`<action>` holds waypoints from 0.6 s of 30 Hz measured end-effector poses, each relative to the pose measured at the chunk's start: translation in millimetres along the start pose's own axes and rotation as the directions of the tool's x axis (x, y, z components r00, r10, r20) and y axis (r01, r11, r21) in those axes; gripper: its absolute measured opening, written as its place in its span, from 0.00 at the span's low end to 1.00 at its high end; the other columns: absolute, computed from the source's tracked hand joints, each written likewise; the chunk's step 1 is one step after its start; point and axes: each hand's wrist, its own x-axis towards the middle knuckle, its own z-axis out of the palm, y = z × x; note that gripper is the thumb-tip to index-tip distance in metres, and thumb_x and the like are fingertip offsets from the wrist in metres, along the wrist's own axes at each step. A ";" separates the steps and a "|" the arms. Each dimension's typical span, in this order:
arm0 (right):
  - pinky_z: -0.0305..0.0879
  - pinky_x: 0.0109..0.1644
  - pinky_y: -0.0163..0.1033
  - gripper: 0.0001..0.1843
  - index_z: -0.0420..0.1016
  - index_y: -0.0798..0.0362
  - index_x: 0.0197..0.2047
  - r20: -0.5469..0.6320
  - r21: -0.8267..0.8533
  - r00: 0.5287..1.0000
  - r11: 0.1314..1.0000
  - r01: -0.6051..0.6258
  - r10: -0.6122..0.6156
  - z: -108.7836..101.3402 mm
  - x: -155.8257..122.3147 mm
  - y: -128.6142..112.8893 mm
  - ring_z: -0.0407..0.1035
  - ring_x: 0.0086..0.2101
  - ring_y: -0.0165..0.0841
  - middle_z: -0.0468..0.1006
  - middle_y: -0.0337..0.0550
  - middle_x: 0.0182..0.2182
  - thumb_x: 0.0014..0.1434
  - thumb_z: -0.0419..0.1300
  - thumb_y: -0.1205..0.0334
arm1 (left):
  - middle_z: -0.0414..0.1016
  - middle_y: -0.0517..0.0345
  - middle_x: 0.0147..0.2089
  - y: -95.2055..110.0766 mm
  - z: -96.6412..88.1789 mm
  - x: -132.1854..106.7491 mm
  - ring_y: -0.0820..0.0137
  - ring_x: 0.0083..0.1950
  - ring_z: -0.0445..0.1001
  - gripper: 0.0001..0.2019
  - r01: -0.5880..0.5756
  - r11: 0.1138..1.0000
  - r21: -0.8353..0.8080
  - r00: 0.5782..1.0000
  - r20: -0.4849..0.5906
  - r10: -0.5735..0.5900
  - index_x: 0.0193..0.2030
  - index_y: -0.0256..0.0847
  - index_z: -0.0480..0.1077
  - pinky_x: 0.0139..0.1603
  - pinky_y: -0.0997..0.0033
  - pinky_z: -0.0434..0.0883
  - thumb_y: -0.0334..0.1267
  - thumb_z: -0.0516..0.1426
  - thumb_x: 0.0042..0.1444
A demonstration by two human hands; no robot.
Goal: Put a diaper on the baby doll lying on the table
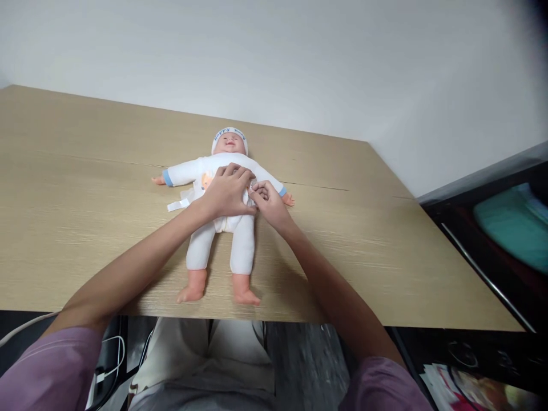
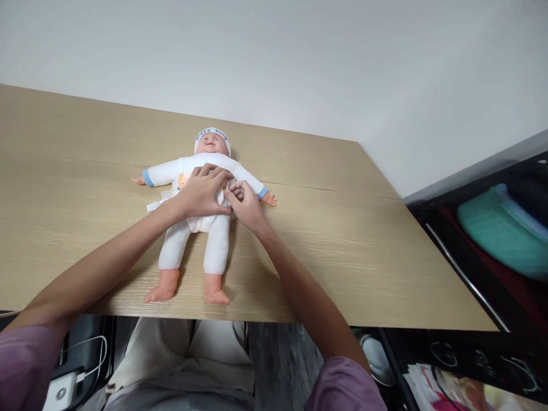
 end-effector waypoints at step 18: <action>0.62 0.80 0.61 0.31 0.70 0.48 0.80 0.181 -0.460 0.852 0.723 0.515 -0.492 -9.5 -42.9 -7.1 0.67 0.74 0.48 0.74 0.53 0.75 0.84 0.43 0.48 | 0.74 0.48 0.75 -34.0 -43.1 -22.4 0.55 0.78 0.71 0.22 0.021 0.745 -0.667 0.980 -0.133 -0.147 0.68 0.46 0.70 0.76 0.51 0.71 0.53 0.60 0.73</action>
